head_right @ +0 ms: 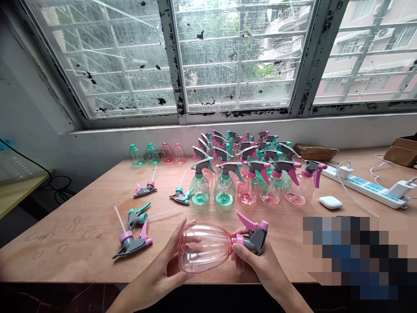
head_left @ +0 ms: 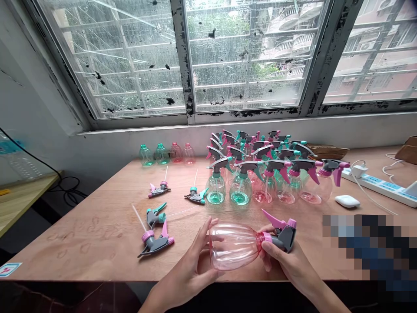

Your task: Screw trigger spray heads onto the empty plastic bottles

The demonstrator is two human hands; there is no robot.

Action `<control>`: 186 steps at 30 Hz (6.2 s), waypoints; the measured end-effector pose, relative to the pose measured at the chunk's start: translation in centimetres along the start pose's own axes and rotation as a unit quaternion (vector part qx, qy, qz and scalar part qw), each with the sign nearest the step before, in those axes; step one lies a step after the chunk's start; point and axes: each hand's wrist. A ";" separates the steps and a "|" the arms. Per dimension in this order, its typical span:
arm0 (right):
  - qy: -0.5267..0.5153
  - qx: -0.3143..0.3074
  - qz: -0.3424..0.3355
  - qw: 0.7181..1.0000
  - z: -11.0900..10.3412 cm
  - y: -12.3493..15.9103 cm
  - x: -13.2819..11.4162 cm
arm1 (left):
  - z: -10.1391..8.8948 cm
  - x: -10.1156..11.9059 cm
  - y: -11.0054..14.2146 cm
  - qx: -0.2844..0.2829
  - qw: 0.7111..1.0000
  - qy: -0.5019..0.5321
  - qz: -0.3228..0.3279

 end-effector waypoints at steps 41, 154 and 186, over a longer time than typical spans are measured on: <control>0.007 0.000 0.012 1.000 0.0 0.0 -0.1 | 0.1 0.5 0.4 0.024 0.999 0.001 -0.039; 0.009 -0.016 0.002 1.000 -0.1 0.1 -0.2 | 0.0 0.0 0.1 0.018 0.999 -0.023 -0.014; 0.014 -0.031 -0.008 0.999 -0.2 0.1 -0.2 | -0.1 -0.1 0.1 0.018 0.999 -0.026 -0.007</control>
Point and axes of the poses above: each hand's wrist, its own y-axis away from the middle knuckle, its own z-axis out of the palm, x = y × z, and after that the axes turned 8 degrees about -z, right-handed
